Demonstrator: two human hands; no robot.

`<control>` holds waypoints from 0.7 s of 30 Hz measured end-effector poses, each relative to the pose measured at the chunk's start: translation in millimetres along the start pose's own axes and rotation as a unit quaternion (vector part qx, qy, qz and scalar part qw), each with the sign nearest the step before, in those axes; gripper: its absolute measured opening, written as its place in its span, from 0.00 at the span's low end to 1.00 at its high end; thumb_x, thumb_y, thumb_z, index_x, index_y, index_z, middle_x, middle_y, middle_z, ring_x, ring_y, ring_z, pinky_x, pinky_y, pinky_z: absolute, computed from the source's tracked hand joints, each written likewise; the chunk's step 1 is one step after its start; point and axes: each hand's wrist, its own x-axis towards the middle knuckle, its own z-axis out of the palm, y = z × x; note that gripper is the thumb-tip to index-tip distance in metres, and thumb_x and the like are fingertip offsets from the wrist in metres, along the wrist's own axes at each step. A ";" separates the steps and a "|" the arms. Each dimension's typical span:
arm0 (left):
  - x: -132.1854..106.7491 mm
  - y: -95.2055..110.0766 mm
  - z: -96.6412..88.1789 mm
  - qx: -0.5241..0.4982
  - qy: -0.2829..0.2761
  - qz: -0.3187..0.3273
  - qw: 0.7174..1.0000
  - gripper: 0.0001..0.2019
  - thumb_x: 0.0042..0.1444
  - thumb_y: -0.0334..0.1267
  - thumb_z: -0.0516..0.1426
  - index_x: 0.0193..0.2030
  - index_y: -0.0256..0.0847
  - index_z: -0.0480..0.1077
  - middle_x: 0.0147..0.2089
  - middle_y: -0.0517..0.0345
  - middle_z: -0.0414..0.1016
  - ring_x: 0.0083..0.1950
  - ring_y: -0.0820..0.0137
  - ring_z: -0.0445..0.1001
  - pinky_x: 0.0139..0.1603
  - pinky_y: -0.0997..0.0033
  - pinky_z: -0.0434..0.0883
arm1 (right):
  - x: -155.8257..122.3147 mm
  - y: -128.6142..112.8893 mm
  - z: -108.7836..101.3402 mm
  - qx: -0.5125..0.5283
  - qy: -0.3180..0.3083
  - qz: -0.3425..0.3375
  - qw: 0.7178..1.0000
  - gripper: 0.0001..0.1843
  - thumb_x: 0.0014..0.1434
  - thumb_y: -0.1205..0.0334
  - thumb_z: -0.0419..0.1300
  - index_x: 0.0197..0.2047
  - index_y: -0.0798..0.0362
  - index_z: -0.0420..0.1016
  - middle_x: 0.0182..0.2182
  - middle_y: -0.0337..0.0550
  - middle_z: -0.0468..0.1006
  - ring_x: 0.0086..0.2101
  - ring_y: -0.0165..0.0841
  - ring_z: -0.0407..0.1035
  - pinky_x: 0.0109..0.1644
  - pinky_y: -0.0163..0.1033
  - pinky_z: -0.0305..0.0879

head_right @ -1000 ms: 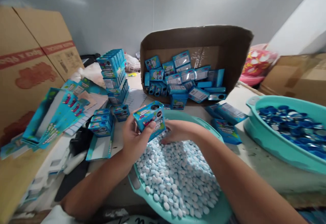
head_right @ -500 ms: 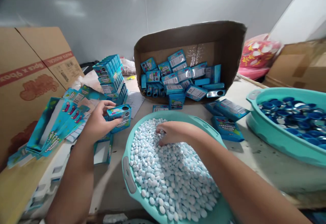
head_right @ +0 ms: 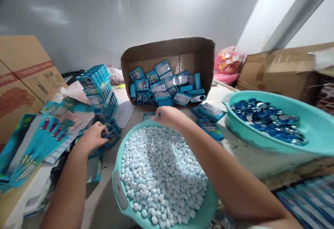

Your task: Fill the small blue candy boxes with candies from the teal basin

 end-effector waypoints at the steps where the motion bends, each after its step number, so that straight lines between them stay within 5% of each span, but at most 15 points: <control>1: 0.1 0.1 2.3 0.010 0.009 -0.007 1.000 0.06 0.49 0.31 0.64 0.35 0.40 0.72 0.49 0.48 0.69 0.53 0.49 0.72 0.51 0.56 0.71 | 12.1 2.1 -2.8 -0.003 0.030 0.028 0.999 0.22 0.69 0.46 0.54 0.56 0.51 0.76 0.53 0.50 0.79 0.54 0.46 0.73 0.51 0.41 0.67; 5: -3.7 -5.7 2.3 -0.016 0.042 -0.013 0.999 0.13 0.47 0.33 0.68 0.40 0.41 0.73 0.53 0.49 0.67 0.57 0.49 0.70 0.58 0.52 0.69 | 60.0 9.7 1.9 0.000 0.090 0.165 0.982 0.40 0.65 0.41 0.59 0.68 0.63 0.62 0.61 0.71 0.69 0.60 0.59 0.67 0.58 0.53 0.67; 8: -17.6 -11.5 -13.7 -0.116 0.128 0.072 0.982 0.10 0.54 0.39 0.65 0.41 0.43 0.72 0.49 0.53 0.70 0.53 0.57 0.73 0.56 0.58 0.71 | 82.0 11.8 14.9 0.022 0.092 0.218 0.971 0.49 0.59 0.39 0.66 0.69 0.69 0.59 0.60 0.79 0.67 0.58 0.62 0.70 0.56 0.56 0.69; 11: -42.2 -8.3 -35.2 -0.184 0.301 0.155 0.923 0.07 0.62 0.44 0.60 0.40 0.43 0.71 0.44 0.56 0.73 0.49 0.61 0.74 0.51 0.64 0.70 | 85.4 13.1 15.0 0.037 0.105 0.217 0.970 0.52 0.54 0.42 0.71 0.68 0.69 0.59 0.60 0.79 0.67 0.58 0.62 0.70 0.56 0.56 0.70; 14: -60.8 8.8 -40.0 -0.257 0.395 0.158 0.868 0.07 0.64 0.42 0.61 0.39 0.43 0.70 0.42 0.58 0.74 0.46 0.65 0.75 0.50 0.67 0.70 | 66.6 14.3 -5.9 0.043 0.141 0.189 0.971 0.47 0.52 0.46 0.73 0.67 0.63 0.62 0.62 0.74 0.67 0.59 0.62 0.68 0.59 0.58 0.68; 18: -55.9 50.2 -8.7 -0.379 0.349 0.154 0.843 0.12 0.62 0.43 0.64 0.49 0.43 0.70 0.41 0.59 0.75 0.43 0.67 0.77 0.48 0.69 0.74 | 8.6 -0.4 -33.7 0.156 0.196 0.108 0.962 0.37 0.57 0.40 0.67 0.62 0.52 0.66 0.61 0.58 0.71 0.58 0.54 0.69 0.61 0.53 0.68; 21: -39.4 82.4 15.7 -0.441 0.264 0.229 0.826 0.35 0.56 0.51 0.68 0.65 0.45 0.61 0.60 0.49 0.71 0.60 0.58 0.73 0.60 0.59 0.73 | -37.8 -28.1 -23.6 0.484 0.070 -0.012 0.872 0.31 0.65 0.34 0.50 0.54 0.53 0.69 0.49 0.55 0.79 0.46 0.45 0.77 0.52 0.49 0.75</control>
